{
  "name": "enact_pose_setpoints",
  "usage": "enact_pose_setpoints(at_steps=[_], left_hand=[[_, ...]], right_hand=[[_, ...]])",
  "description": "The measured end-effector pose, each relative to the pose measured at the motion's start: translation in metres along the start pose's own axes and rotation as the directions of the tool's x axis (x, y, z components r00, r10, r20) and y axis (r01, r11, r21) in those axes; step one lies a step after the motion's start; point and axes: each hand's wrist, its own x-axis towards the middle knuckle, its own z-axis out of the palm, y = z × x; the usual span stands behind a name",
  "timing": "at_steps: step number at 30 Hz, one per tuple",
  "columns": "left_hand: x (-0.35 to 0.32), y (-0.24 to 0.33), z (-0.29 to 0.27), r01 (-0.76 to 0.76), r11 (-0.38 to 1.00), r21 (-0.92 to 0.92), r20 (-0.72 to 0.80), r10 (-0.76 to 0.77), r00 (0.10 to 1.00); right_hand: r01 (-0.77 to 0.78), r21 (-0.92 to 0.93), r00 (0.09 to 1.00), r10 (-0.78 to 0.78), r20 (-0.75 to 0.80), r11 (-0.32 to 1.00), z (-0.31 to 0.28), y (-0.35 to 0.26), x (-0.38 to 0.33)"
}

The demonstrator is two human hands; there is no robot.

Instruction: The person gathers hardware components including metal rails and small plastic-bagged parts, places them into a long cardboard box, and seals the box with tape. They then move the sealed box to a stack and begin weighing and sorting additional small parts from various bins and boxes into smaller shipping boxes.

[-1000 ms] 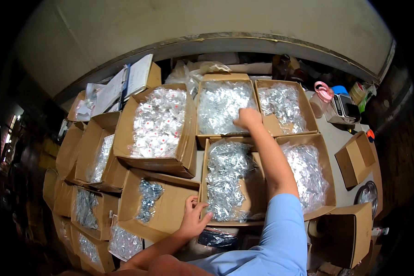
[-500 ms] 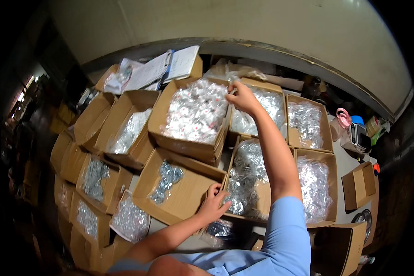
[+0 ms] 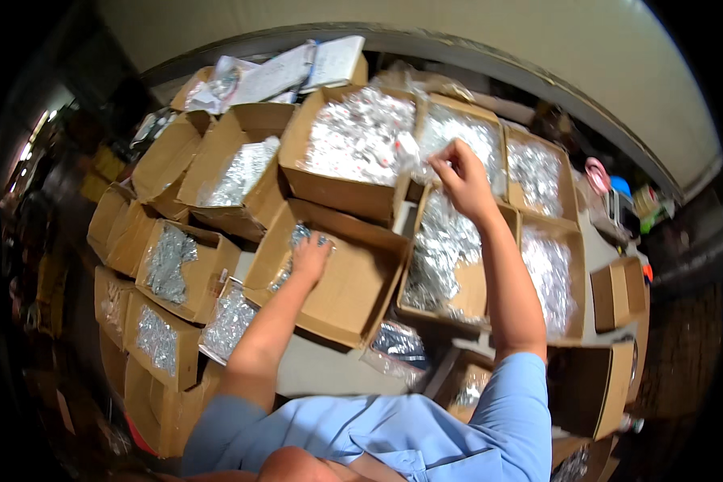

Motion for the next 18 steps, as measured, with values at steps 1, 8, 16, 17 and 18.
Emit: enact_pose_setpoints(at_steps=[1,8,16,17,18], left_hand=[[0.000,-0.002,-0.006,-0.029,1.000,-0.005,0.026,0.029,0.999],[-0.056,0.099,-0.058,-0.038,0.621,-0.783,-0.050,-0.002,0.999],[-0.190,0.263,-0.042,-0.132,0.304,-0.943,0.105,0.652,0.751],[-0.194,0.254,-0.047,-0.129,0.317,-0.940,0.106,0.629,0.770],[-0.199,0.241,-0.052,-0.184,0.318,-0.930,0.049,0.605,0.795]], right_hand=[[-0.016,0.082,0.999,0.013,0.042,0.996,-0.013,-0.007,-0.038],[-0.623,-0.140,0.733,0.637,0.240,0.769,-0.068,0.019,-0.315],[-0.690,-0.302,0.718,0.566,-0.406,0.658,-0.063,0.089,-0.429],[-0.639,-0.389,0.763,0.482,-0.431,0.664,-0.061,0.078,-0.425],[-0.582,-0.472,0.805,0.391,-0.446,0.662,-0.058,0.069,-0.420]])
